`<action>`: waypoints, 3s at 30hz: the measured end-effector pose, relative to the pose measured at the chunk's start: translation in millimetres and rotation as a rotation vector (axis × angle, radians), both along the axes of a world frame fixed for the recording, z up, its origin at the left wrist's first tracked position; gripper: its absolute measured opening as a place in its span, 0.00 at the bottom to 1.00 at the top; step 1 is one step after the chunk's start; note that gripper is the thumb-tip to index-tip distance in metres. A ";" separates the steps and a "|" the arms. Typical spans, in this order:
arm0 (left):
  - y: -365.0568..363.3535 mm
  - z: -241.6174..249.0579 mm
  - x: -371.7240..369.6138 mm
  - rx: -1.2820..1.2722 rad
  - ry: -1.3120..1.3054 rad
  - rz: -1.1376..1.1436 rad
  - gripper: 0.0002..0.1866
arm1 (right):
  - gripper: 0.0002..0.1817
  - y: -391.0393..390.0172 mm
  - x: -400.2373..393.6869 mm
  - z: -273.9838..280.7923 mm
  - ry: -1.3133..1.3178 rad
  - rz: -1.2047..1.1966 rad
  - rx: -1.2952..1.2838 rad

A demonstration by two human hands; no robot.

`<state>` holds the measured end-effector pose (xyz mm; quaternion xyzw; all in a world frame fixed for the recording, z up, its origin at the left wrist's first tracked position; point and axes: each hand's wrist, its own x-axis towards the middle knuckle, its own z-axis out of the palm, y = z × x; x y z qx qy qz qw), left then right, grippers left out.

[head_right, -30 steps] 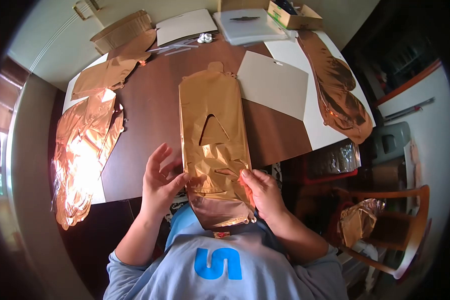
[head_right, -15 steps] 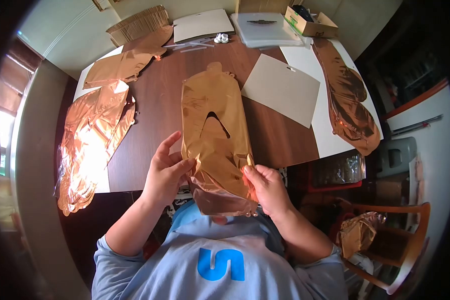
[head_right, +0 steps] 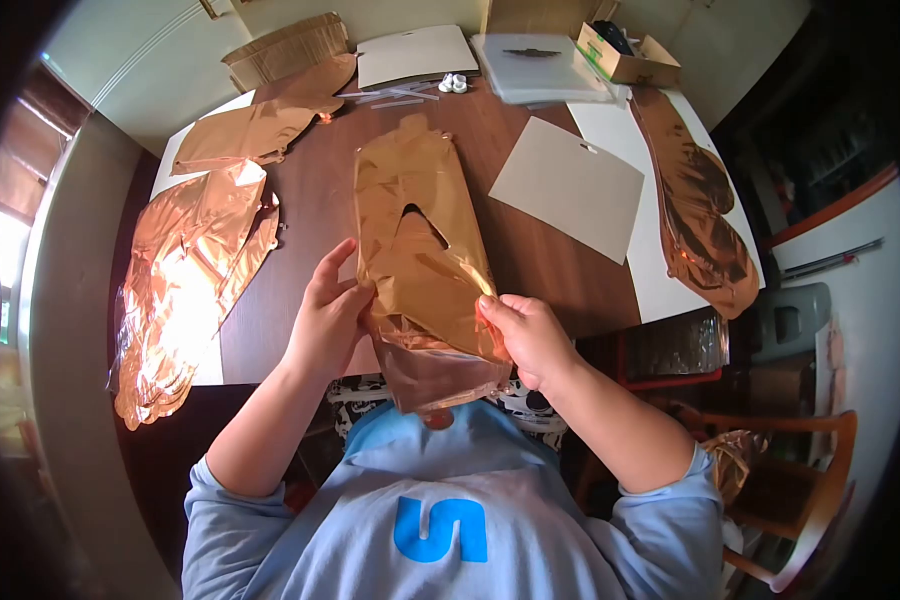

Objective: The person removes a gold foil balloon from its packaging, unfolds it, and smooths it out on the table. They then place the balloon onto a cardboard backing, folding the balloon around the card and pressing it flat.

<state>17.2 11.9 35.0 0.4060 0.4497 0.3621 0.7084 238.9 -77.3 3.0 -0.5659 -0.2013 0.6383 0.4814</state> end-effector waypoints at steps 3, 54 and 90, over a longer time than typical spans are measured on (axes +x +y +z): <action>9.1 -17.9 -3.3 0.135 0.211 -0.016 0.36 | 0.13 5.1 3.1 -7.6 -0.039 0.029 0.006; 51.6 -27.4 -47.5 1.399 0.999 -0.307 0.20 | 0.37 23.9 -50.9 -8.8 -1.574 0.780 0.719; 63.0 -33.3 -49.9 1.403 0.978 -0.350 0.25 | 0.38 12.6 -74.6 -8.4 -1.493 0.833 0.822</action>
